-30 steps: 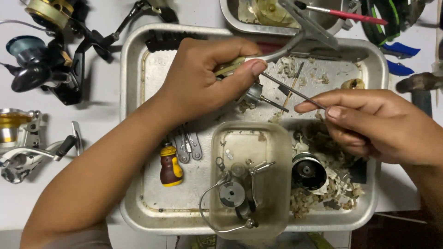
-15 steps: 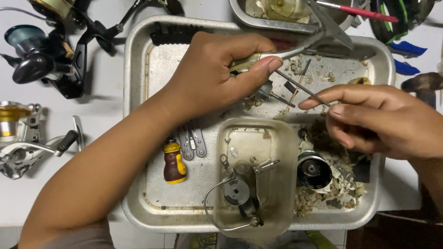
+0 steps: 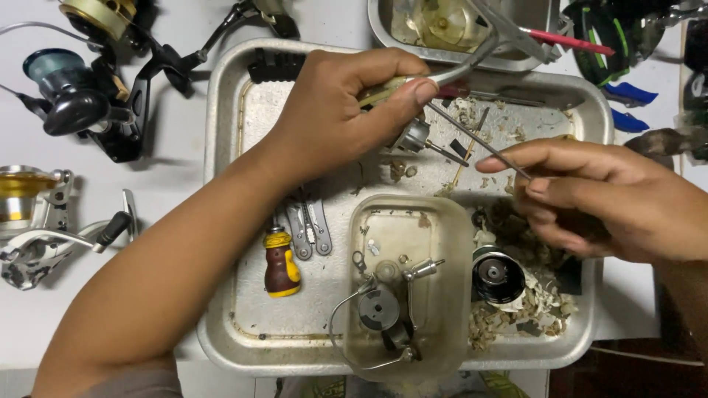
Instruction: Lubricating and maintaining the internal bearings and components of a fishing reel using a screwdriver and brush.
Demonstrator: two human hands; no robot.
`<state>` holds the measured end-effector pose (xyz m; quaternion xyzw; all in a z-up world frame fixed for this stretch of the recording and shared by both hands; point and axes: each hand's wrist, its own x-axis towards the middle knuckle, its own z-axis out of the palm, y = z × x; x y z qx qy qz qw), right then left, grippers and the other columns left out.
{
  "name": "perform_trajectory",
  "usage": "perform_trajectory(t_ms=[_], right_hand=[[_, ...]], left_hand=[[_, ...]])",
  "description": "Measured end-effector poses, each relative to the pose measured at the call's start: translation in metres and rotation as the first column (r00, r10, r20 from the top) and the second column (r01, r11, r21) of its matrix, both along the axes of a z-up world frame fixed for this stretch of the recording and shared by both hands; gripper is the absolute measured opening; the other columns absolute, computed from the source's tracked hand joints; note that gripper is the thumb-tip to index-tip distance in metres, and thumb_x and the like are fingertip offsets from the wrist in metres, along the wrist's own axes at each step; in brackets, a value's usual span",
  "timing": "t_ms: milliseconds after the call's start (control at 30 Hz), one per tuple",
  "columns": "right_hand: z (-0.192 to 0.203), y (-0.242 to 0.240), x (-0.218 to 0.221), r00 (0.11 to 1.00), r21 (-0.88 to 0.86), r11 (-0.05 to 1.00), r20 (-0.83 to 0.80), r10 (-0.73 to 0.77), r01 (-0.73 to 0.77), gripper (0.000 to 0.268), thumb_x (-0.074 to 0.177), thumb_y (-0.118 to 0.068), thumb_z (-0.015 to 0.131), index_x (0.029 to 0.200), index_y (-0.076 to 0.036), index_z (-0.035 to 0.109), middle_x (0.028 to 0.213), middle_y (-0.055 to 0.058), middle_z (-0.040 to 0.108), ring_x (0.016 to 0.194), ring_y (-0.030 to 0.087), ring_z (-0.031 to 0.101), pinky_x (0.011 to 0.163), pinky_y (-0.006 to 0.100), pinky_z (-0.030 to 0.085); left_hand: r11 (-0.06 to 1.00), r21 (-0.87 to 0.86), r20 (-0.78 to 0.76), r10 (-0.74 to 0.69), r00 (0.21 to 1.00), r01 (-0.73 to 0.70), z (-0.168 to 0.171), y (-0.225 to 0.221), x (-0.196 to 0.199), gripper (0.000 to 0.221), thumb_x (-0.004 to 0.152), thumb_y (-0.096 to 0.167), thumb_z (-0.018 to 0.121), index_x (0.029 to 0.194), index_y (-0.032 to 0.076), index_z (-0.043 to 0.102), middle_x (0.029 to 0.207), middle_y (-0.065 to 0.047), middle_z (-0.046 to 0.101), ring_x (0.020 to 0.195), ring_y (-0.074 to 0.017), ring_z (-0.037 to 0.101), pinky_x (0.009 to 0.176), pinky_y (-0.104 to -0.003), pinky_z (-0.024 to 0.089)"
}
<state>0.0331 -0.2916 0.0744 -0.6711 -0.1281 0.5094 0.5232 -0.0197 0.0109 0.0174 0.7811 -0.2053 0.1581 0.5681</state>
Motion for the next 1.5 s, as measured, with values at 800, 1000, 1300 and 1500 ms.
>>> perform_trajectory(t_ms=[800, 1000, 1300, 1500], right_hand=[[-0.024, -0.016, -0.024, -0.566, -0.452, 0.877, 0.684, 0.459, 0.165, 0.053, 0.101, 0.003, 0.068, 0.148, -0.015, 0.084, 0.063, -0.003, 0.047, 0.048, 0.016, 0.035, 0.049, 0.03, 0.025], [0.018, 0.017, -0.021, 0.771, -0.52, 0.838, 0.598, 0.219, 0.165, 0.037, 0.097, -0.02, 0.059, 0.129, -0.018, 0.079, 0.079, 0.005, 0.077, 0.066, 0.018, 0.069, 0.066, 0.033, 0.054], [-0.017, -0.018, -0.027, -0.307, -0.56, 0.815, 0.758, 0.576, 0.147, 0.044, 0.105, -0.006, 0.073, 0.147, -0.018, 0.072, 0.075, 0.0, 0.067, 0.055, 0.016, 0.056, 0.05, 0.035, 0.045], [0.009, 0.009, -0.035, 0.278, -0.387, 0.92, 0.892, 0.356, 0.066, 0.04, 0.099, -0.01, 0.054, 0.134, -0.001, 0.07, 0.118, 0.016, 0.075, 0.082, 0.025, 0.069, 0.074, 0.039, 0.052]], left_hand=[[0.999, -0.001, -0.02, -0.034, 0.999, 0.034, -0.004, -0.005, -0.001, 0.02, 0.106, 0.023, 0.06, 0.098, 0.007, 0.069, 0.082, 0.004, 0.064, 0.075, -0.0058, 0.053, 0.071, -0.024, 0.042], [1.0, -0.001, -0.001, -0.031, 1.0, 0.031, -0.008, -0.002, 0.003, 0.022, 0.106, 0.024, 0.059, 0.102, 0.005, 0.07, 0.09, 0.003, 0.069, 0.081, -0.0048, 0.056, 0.075, -0.023, 0.044], [0.999, 0.035, -0.007, -0.037, 0.999, 0.037, -0.007, -0.007, 0.001, 0.022, 0.104, 0.026, 0.061, 0.103, 0.007, 0.072, 0.082, 0.002, 0.07, 0.066, -0.0074, 0.055, 0.064, -0.025, 0.042], [0.996, -0.072, -0.079, -0.053, 0.995, 0.047, -0.007, -0.003, 0.002, 0.021, 0.105, 0.026, 0.059, 0.099, 0.008, 0.069, 0.079, 0.005, 0.062, 0.071, -0.0055, 0.052, 0.069, -0.023, 0.042]])
